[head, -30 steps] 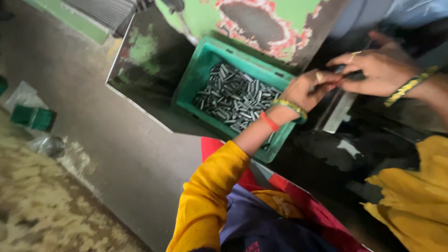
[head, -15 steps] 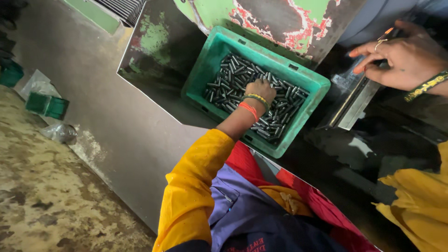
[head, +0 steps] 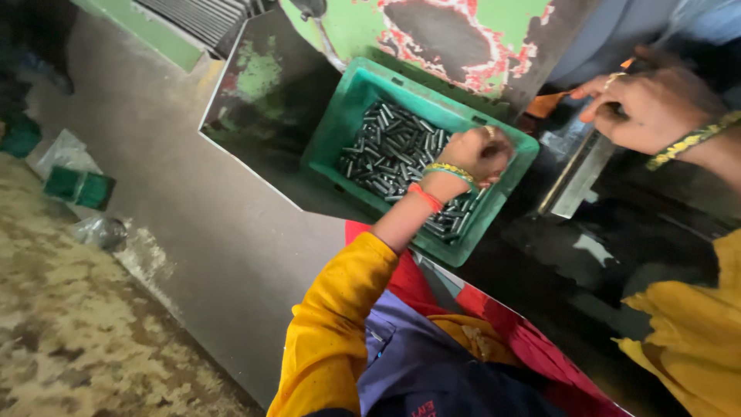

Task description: The person repeatedly picks small cylindrical metal parts from a green bin and places them into a machine slot. The hands work continuously to feed the parts one by one into the machinery.

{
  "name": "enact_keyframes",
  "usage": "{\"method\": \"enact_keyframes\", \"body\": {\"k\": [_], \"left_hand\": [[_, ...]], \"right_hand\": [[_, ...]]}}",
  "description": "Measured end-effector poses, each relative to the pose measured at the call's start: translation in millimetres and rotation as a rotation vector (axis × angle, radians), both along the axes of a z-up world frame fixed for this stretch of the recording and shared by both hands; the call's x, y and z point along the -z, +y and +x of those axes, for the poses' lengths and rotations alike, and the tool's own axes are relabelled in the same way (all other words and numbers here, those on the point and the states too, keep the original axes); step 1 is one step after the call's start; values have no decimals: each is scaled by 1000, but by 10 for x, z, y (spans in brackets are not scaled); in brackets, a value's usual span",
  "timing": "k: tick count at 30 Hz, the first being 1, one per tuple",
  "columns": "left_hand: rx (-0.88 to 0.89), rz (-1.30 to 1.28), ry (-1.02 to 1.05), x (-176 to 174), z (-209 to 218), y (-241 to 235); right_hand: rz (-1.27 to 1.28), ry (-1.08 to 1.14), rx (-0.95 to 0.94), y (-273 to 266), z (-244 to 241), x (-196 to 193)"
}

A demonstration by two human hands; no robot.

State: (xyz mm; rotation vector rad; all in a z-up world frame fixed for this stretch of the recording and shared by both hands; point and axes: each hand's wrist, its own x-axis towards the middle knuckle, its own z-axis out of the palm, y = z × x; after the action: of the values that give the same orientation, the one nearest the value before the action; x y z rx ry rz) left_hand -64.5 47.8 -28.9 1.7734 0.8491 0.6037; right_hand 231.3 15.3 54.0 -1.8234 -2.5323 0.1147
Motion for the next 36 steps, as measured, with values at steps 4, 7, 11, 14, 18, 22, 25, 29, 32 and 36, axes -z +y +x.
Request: {"method": "enact_keyframes", "body": {"k": [4, 7, 11, 14, 18, 22, 25, 29, 32, 36], "left_hand": [[101, -260, -281, -292, 415, -237], [21, -184, -223, -356, 540, -296], [-4, -117, -260, -338, 620, -284], [7, 69, -304, -335, 644, -234], [46, 248, -297, -311, 534, -92], [-52, 534, 90, -208, 77, 56], [97, 507, 590, -9, -283, 117], [218, 422, 930, 465, -451, 15], [177, 466, 978, 828, -421, 34], [182, 449, 998, 1022, -300, 118]], "right_hand": [[92, 55, -58, -36, -90, -134], [96, 115, -92, -35, -124, -235], [-28, 345, -104, 12, -88, -285], [-89, 304, -111, 34, -34, -266], [37, -36, -242, 33, -9, -106], [-93, -286, -98, 44, -21, 63], [-37, -239, -124, 53, 41, 131], [-6, -324, -153, 51, 76, 130], [-8, -463, -161, 28, 33, 77], [8, -443, -204, 18, -43, -30]]}}
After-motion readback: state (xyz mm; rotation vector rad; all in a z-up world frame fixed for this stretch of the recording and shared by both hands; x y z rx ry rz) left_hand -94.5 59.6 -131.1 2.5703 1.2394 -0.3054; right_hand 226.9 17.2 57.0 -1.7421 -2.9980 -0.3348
